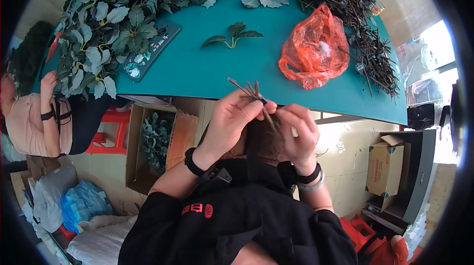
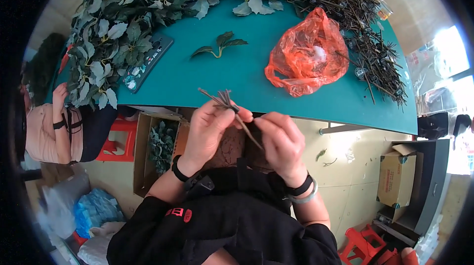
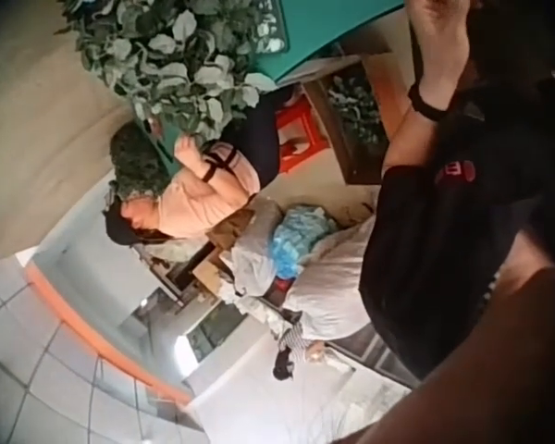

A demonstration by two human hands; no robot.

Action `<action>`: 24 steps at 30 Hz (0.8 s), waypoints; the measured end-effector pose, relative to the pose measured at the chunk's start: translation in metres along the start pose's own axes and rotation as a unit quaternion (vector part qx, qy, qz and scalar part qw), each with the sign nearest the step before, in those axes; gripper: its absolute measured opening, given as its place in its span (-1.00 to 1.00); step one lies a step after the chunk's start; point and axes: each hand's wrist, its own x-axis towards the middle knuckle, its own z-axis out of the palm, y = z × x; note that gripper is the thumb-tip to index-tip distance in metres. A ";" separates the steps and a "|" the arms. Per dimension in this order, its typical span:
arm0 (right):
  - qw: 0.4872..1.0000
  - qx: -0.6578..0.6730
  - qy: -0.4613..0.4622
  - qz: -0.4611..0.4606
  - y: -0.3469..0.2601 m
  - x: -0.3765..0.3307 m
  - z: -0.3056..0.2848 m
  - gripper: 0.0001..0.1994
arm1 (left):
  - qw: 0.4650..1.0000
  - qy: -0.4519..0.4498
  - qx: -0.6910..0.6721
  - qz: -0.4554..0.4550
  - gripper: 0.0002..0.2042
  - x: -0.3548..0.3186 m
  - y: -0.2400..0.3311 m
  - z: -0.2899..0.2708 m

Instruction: The person picks up a plastic stem and attaches artificial leaves to it by hand, then places the assembled branch into a cardboard box.

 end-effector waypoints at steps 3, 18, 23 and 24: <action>0.990 0.059 -0.025 0.126 0.002 0.002 -0.013 -0.68 | 0.976 0.057 0.194 0.087 -0.86 -0.003 0.004 0.000; 0.907 0.233 -0.142 0.322 -0.026 0.031 -0.005 -0.55 | 0.798 0.012 0.549 0.247 -0.80 -0.005 0.001 0.007; 0.908 0.223 -0.068 0.348 -0.030 0.028 0.002 -0.65 | 0.800 0.039 0.540 0.260 -0.82 -0.004 -0.008 0.009; 0.899 0.243 -0.046 0.361 -0.031 0.028 0.003 -0.68 | 0.800 0.039 0.539 0.260 -0.82 -0.005 -0.009 0.010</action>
